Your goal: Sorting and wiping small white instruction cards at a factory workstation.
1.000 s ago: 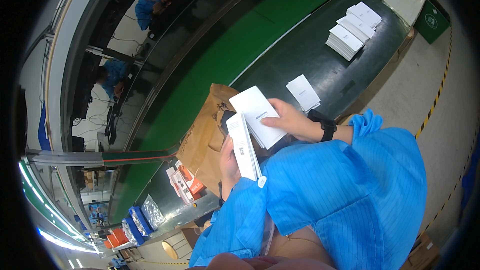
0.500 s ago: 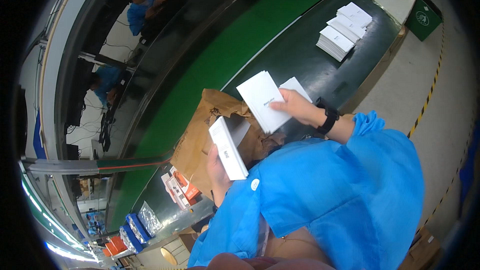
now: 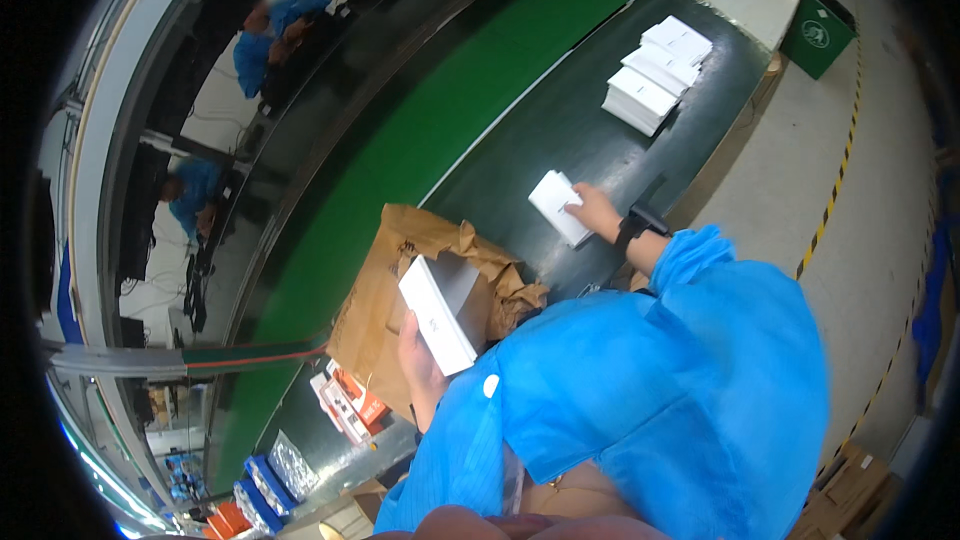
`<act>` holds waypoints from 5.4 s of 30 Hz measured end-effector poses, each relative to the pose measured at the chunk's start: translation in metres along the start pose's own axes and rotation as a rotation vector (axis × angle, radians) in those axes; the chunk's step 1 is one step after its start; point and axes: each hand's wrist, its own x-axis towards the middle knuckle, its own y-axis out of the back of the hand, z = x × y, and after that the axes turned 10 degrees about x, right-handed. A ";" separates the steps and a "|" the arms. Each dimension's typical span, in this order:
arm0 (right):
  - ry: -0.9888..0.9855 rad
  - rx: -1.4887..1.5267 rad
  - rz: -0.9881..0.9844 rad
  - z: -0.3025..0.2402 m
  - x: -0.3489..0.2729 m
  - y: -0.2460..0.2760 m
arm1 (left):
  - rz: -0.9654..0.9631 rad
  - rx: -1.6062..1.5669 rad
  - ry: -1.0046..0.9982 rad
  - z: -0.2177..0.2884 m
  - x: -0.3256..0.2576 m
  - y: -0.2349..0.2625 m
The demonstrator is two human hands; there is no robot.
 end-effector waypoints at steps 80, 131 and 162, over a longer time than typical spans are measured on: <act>-0.502 1.255 -0.598 -0.147 -0.076 -0.039 | 0.163 0.483 -0.140 -0.026 0.026 -0.042; 0.279 0.488 -0.543 -0.121 -0.029 -0.009 | 0.213 0.440 -0.163 -0.019 0.020 -0.027; 0.040 0.570 -0.845 -0.158 -0.081 -0.043 | 0.147 0.428 -0.252 -0.029 0.015 -0.043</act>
